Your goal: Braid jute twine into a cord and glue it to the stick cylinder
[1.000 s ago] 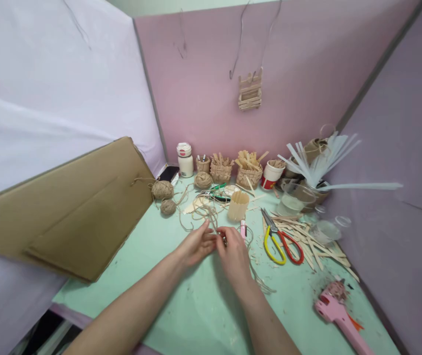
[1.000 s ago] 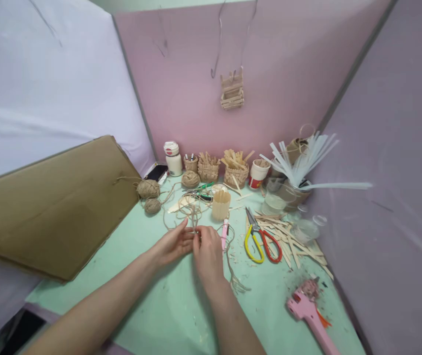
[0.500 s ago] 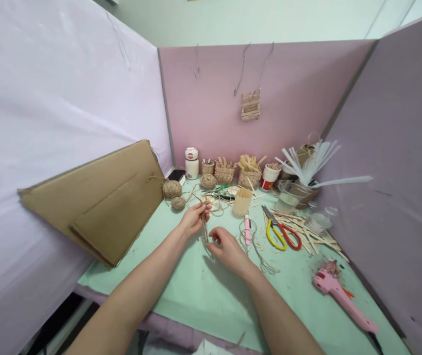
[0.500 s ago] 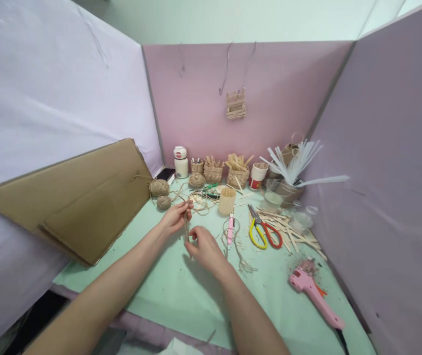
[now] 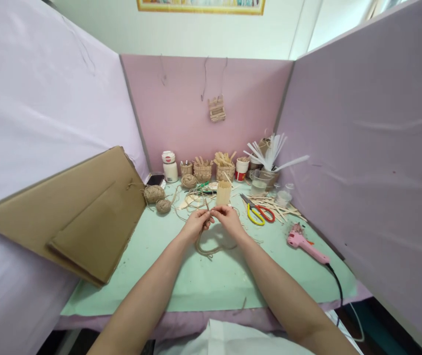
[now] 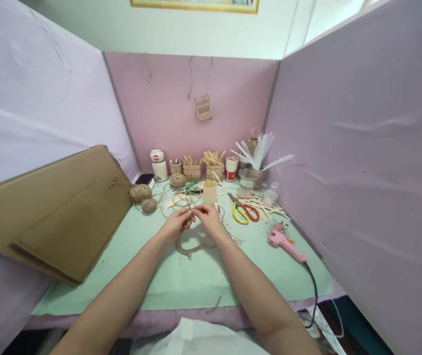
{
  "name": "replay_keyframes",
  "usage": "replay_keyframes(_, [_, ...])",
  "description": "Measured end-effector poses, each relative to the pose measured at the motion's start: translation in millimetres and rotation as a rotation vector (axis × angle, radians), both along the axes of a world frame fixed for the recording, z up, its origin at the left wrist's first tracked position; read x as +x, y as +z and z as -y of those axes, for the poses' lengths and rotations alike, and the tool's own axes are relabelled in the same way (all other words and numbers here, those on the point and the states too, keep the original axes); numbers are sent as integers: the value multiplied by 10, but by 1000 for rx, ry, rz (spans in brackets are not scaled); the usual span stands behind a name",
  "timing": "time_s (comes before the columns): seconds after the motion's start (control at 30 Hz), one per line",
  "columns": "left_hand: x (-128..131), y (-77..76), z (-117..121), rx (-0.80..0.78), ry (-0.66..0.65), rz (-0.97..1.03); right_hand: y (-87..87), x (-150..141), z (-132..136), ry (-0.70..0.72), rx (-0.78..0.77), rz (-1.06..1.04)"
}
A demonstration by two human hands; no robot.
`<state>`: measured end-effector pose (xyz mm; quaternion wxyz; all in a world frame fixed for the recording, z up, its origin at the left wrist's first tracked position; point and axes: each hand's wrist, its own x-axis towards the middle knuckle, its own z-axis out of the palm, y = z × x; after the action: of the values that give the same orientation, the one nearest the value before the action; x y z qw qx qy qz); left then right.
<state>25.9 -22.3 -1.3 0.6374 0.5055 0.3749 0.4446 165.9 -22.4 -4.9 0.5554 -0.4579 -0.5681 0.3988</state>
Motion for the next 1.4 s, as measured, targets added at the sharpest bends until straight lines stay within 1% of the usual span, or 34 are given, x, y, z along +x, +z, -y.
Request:
replay_keyframes(0.13, [-40,34,15,-51,-57,-104,-14,37,-14,-5,-22,-21])
replay_keyframes(0.23, [-58,50,30,-81,-124,-129,-16,62,-15,43,-44,-27])
replay_keyframes(0.33, [-69,64,34,-79,-197,-141,-27,62,-13,166,-82,-84])
replay_keyframes(0.47, [-88,128,52,-92,-278,-139,-27,63,-1,354,-171,-231])
replay_keyframes(0.6, [-108,208,89,-153,-332,-123,3,79,21,463,-234,-344])
replay_keyframes(0.77, [-118,226,93,-197,-349,-106,48,84,50,457,-250,-388])
replay_keyframes(0.97, [-138,218,80,-266,-365,-88,73,65,78,440,-247,-339])
replay_keyframes(1.03, [-125,210,74,-266,-320,-67,60,50,73,393,-228,-303])
replay_keyframes(1.17, [-63,168,55,-175,-70,52,23,26,51,163,-92,-126])
replay_keyframes(1.23, [-36,152,51,-168,16,71,9,23,42,88,-44,-57])
replay_keyframes(1.3, [-22,151,56,-173,53,66,-2,26,34,76,-29,-46])
replay_keyframes(1.4, [-25,173,75,-169,64,55,-17,29,23,85,-27,-59])
